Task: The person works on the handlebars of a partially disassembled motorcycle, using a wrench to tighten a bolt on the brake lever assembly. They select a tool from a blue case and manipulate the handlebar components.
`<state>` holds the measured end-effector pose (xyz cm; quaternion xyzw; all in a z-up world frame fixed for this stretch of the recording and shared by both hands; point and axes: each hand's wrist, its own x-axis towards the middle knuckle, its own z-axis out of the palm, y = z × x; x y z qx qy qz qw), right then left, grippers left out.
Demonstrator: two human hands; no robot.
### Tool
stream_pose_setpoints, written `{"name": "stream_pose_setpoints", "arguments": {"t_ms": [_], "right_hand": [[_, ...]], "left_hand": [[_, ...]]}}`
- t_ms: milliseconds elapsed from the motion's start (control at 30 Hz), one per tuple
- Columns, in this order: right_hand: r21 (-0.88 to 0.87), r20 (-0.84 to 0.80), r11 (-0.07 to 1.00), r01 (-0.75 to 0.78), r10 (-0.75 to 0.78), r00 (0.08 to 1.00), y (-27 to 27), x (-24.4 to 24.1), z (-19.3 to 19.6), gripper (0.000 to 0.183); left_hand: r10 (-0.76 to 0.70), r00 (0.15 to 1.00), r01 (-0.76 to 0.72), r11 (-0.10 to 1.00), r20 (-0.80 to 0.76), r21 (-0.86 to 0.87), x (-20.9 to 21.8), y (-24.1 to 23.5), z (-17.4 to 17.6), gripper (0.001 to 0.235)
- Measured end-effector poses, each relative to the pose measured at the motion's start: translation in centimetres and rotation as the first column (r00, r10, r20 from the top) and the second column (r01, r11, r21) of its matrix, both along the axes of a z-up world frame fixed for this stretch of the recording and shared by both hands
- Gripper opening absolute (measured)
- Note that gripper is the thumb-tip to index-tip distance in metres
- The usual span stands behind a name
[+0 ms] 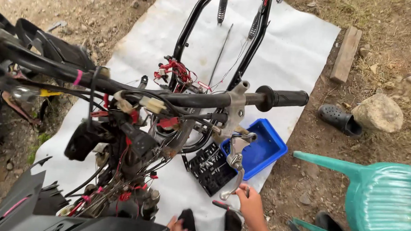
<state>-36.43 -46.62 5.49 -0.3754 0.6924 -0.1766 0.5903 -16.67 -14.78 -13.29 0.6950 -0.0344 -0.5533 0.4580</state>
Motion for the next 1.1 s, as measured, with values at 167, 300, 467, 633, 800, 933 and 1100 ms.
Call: {"name": "stream_pose_setpoints", "arguments": {"t_ms": [167, 300, 467, 633, 800, 933, 1100], "right_hand": [[-0.196, 0.154, 0.98, -0.028, 0.059, 0.986, -6.4, 3.2, -0.9, 0.021], [-0.279, 0.205, 0.957, -0.08, 0.14, 0.969, -13.7, 5.7, -3.0, 0.017], [-0.654, 0.268, 0.751, -0.087, 0.339, 0.902, -21.3, 7.9, -8.4, 0.021], [-0.744, 0.18, 0.654, -0.136, 0.393, 0.902, -23.1, 10.0, -8.7, 0.025], [-0.83, 0.119, 0.549, -0.099, 0.348, 0.93, -23.5, 10.0, -5.8, 0.026], [-0.754, 0.251, 0.657, 0.008, 0.276, 0.928, -22.2, 8.9, -2.5, 0.025], [-0.688, 0.35, 0.725, 0.03, 0.296, 0.889, -22.0, 8.8, -1.8, 0.025]], "left_hand": [[-0.094, 0.942, 0.146, 0.979, 0.321, -0.141, 1.2, -24.4, 18.4, 0.036], [0.038, 0.828, 0.258, 0.86, 0.56, -0.44, 1.8, -34.5, 18.2, 0.031], [0.252, 0.648, 0.365, 0.726, 0.719, -0.583, 0.7, -43.8, 14.9, 0.026], [0.211, 0.538, 0.523, 0.676, 0.816, -0.52, 1.6, -47.8, 12.3, 0.028], [0.133, 0.487, 0.67, 0.577, 0.863, -0.467, 4.9, -48.3, 15.6, 0.03], [0.022, 0.454, 0.775, 0.483, 0.891, -0.407, 6.4, -47.7, 19.1, 0.026], [0.136, 0.364, 0.759, 0.53, 0.921, -0.378, 6.1, -42.0, 23.6, 0.029]]}}
